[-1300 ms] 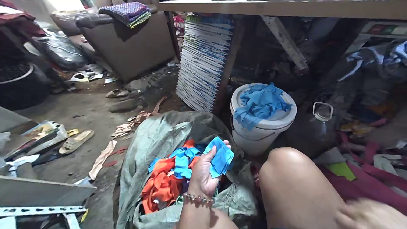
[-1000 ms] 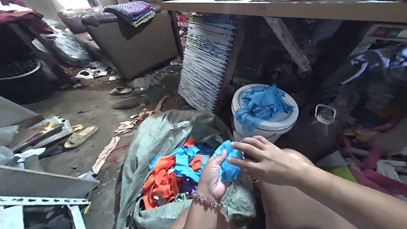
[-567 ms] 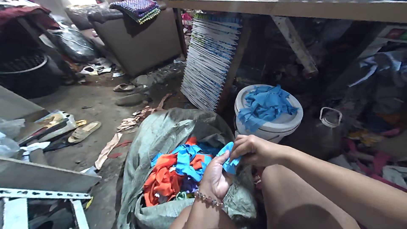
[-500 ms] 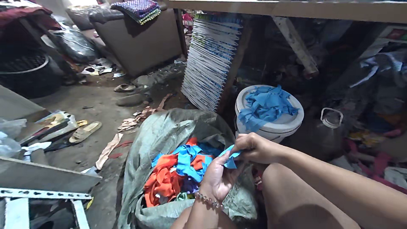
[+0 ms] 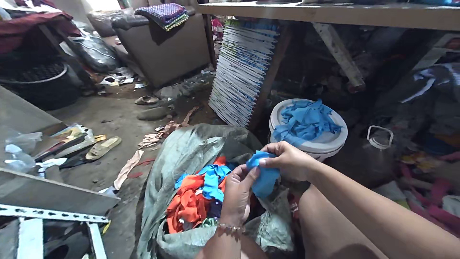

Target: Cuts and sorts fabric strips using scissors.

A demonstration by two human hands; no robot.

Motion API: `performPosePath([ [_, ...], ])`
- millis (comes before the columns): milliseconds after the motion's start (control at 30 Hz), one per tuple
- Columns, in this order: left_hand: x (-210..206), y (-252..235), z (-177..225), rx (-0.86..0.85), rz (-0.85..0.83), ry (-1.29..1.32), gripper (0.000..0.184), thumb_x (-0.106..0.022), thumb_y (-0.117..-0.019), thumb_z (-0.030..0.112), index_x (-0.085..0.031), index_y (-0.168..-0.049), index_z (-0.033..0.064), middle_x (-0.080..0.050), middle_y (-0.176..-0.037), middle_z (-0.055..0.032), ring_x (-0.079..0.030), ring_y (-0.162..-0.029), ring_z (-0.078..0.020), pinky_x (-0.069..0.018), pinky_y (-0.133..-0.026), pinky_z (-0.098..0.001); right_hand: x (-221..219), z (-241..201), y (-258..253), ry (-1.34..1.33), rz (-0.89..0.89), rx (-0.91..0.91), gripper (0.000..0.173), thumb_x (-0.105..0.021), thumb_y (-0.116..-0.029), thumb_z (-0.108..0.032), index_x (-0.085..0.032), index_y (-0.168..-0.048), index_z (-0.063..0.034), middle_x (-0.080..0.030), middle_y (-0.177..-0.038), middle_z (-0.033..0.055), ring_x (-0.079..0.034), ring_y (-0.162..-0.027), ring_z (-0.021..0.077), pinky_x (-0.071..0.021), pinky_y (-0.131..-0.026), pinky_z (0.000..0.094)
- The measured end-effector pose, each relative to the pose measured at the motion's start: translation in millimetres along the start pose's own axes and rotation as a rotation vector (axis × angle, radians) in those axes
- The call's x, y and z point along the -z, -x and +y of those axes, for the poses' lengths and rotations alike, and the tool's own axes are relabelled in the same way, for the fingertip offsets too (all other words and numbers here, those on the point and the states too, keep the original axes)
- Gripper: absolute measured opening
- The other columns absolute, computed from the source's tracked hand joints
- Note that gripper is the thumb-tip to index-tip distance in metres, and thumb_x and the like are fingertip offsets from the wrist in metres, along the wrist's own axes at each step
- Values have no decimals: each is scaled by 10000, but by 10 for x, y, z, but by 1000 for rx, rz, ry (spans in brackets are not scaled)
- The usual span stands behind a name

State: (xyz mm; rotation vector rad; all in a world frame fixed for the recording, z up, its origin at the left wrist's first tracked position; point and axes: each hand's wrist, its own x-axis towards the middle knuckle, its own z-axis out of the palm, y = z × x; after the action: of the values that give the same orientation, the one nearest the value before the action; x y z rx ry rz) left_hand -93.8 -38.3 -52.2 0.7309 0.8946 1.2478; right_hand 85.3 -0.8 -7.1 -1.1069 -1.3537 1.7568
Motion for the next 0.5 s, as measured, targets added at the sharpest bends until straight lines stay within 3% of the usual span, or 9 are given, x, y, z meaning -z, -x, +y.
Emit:
performPosePath([
  [200,26,-28,40,36,142,66,88,-576,-981,-45,-621,-1054,-64,-706,-897,-129,-715,-803,-187,-624,-748,-349,-53,130,-4,-253,69,-105,200,-600,-971,33,-583,-1170,17,-688,-897,36,-666,-760,77,-566,-726,234],
  [367,18,-14,13,-3,145,58,144,-560,-977,-72,-622,-1106,-70,-709,-931,-138,-716,-832,-191,-622,-766,-344,-120,182,-33,-358,168,-105,137,-586,-989,29,-617,-1122,40,-703,-892,83,-690,-762,132,-590,-751,287],
  [500,21,-27,-11,-106,200,-9,144,-544,-1011,-19,-652,-1098,-54,-721,-919,-94,-715,-825,-150,-616,-760,-308,-156,134,-38,-376,222,-106,112,-615,-968,45,-640,-1076,37,-697,-877,79,-679,-745,125,-583,-726,268],
])
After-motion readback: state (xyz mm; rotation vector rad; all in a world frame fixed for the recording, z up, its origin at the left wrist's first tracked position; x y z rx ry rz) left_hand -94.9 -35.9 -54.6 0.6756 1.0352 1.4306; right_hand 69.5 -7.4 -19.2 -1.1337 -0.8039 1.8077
